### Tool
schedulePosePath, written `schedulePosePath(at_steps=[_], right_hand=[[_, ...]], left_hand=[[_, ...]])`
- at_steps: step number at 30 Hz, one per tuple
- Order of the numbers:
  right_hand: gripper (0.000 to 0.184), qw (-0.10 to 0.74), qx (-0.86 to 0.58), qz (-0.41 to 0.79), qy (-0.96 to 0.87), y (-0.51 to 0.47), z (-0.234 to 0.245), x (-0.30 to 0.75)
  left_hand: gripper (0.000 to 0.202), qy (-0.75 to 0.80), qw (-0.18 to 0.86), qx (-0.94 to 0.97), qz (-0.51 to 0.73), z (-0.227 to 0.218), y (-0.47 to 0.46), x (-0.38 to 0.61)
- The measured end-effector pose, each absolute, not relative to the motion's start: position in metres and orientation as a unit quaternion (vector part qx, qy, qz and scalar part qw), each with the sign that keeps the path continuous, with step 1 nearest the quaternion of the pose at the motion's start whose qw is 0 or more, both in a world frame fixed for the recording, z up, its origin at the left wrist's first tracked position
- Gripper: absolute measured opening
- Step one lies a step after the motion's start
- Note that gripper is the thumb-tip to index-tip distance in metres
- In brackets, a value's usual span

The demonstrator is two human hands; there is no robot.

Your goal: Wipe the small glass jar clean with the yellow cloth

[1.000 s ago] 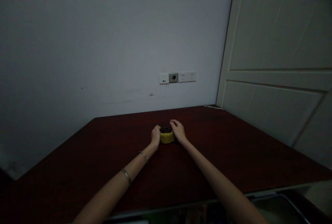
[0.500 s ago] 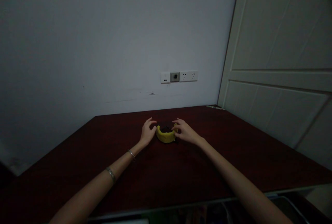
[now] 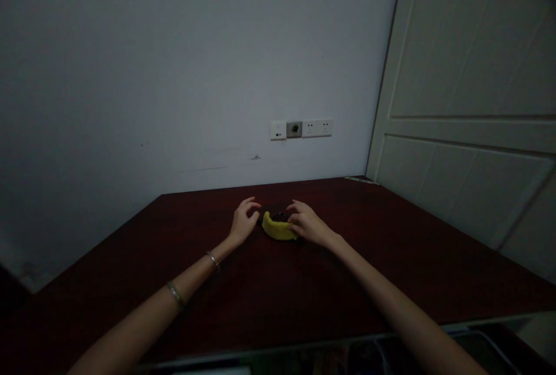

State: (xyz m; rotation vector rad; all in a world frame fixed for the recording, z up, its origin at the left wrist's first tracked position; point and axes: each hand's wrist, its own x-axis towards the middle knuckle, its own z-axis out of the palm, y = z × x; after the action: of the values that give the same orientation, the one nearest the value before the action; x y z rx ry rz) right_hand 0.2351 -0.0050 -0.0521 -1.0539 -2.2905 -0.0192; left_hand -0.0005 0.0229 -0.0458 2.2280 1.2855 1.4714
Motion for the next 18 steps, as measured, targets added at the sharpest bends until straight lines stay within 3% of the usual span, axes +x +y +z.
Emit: schedulePosePath(at_steps=[7,18], right_hand=[[0.007,0.375,-0.384,0.054,-0.842,-0.024,-0.036,0.232],[0.006,0.509,-0.426,0.173,-0.728,-0.052,-0.014,0.226]], left_hand=[[0.023,0.384,0.049,0.807,0.446,-0.015,-0.022,-0.002],[0.037,0.373,0.141,0.834,0.381,-0.005,-0.078,0.003]])
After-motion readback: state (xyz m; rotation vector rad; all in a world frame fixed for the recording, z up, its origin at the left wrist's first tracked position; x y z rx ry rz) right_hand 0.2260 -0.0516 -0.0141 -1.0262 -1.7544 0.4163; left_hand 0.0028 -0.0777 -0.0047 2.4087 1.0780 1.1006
